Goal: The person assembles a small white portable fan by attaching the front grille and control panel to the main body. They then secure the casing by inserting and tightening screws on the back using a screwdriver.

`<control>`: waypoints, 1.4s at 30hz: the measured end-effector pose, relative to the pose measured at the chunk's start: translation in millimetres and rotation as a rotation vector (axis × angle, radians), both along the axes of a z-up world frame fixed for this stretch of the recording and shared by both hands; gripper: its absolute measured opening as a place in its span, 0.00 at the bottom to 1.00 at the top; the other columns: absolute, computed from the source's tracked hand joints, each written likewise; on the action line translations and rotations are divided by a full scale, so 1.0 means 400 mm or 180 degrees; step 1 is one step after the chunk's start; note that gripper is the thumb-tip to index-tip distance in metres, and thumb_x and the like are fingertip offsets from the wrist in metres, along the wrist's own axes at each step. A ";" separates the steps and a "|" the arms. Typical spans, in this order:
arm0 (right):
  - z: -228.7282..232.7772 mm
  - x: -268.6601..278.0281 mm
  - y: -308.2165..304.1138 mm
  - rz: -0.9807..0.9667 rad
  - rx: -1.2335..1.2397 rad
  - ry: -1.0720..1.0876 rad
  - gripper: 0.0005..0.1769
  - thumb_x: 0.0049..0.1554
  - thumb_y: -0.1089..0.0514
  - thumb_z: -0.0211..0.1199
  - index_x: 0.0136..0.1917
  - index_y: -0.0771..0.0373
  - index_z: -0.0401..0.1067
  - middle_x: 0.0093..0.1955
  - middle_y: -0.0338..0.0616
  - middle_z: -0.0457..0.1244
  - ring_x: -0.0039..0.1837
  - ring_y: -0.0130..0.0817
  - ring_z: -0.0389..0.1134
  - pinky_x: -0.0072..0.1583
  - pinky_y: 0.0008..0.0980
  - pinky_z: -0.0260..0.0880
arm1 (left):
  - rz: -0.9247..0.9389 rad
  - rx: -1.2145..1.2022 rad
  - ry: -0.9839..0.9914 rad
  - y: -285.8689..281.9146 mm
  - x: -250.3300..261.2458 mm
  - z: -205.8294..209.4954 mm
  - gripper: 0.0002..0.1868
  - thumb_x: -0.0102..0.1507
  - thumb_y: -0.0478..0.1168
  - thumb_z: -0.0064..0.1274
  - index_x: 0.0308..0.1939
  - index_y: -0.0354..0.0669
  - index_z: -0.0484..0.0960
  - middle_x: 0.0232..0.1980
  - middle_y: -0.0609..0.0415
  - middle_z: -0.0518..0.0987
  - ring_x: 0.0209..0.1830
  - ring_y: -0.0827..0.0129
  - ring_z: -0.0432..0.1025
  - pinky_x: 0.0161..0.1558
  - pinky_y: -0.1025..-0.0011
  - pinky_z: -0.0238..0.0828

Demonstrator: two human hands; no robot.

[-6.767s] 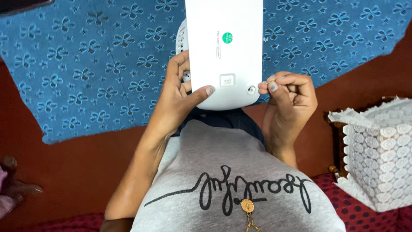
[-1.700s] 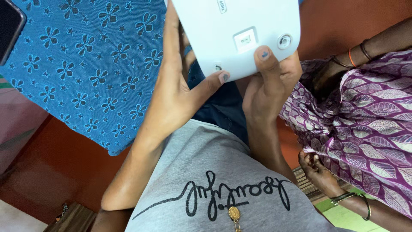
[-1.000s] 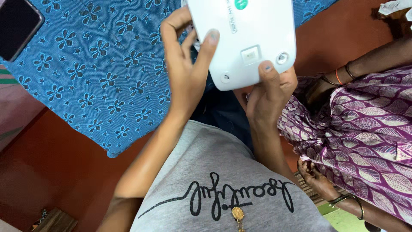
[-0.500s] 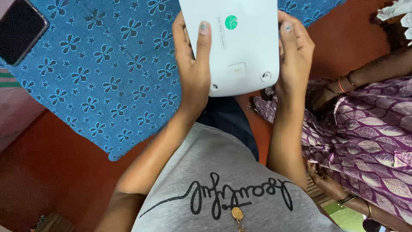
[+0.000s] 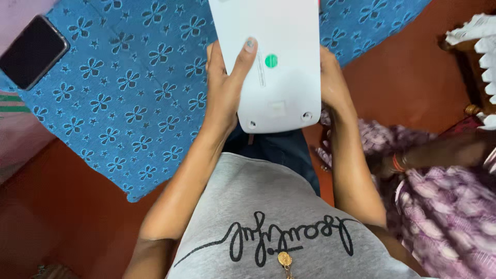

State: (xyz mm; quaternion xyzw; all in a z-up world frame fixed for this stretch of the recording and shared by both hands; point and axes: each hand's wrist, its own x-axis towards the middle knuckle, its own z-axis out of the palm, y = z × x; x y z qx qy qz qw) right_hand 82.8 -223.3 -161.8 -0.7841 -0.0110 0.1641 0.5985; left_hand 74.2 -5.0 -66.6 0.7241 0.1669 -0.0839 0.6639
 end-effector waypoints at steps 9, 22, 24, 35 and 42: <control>0.060 0.087 -0.090 0.0148 0.0982 0.0868 0.26 0.59 0.63 0.61 0.71 0.66 0.66 0.62 0.44 0.68 0.60 0.27 0.68 0.61 0.30 0.71 | 0.0684 -0.1481 0.0385 -0.100 0.081 0.078 0.32 0.67 0.49 0.55 0.67 0.31 0.67 0.61 0.39 0.78 0.59 0.61 0.76 0.57 0.67 0.77; -0.344 0.306 -0.212 -0.1248 -0.0747 -0.0760 0.20 0.54 0.72 0.70 0.60 0.71 0.74 0.51 0.45 0.62 0.46 0.27 0.65 0.50 0.26 0.70 | 0.1211 -0.0888 0.0599 -0.213 0.066 0.127 0.33 0.66 0.48 0.53 0.68 0.30 0.66 0.62 0.36 0.77 0.62 0.58 0.74 0.58 0.65 0.75; -0.352 0.339 -0.172 -0.1020 -0.0792 -0.0935 0.22 0.51 0.73 0.72 0.60 0.70 0.75 0.50 0.44 0.62 0.46 0.27 0.64 0.52 0.27 0.70 | 0.1212 -0.0783 0.0583 -0.221 0.070 0.126 0.33 0.65 0.48 0.54 0.68 0.31 0.66 0.62 0.36 0.77 0.62 0.59 0.74 0.58 0.66 0.75; -0.303 0.347 -0.080 -0.0169 -0.1122 -0.2342 0.24 0.63 0.43 0.64 0.47 0.69 0.76 0.48 0.49 0.62 0.51 0.43 0.62 0.49 0.41 0.66 | 0.1017 -0.0458 0.0849 -0.275 0.059 0.152 0.28 0.63 0.53 0.56 0.57 0.38 0.71 0.49 0.44 0.81 0.51 0.64 0.78 0.51 0.67 0.79; -0.313 0.365 -0.114 0.0147 -0.0418 -0.1943 0.24 0.66 0.44 0.63 0.47 0.71 0.71 0.43 0.48 0.58 0.49 0.39 0.58 0.45 0.43 0.63 | 0.0998 -0.0480 0.0762 -0.279 0.060 0.154 0.27 0.63 0.53 0.59 0.55 0.38 0.72 0.48 0.46 0.82 0.50 0.67 0.77 0.51 0.69 0.77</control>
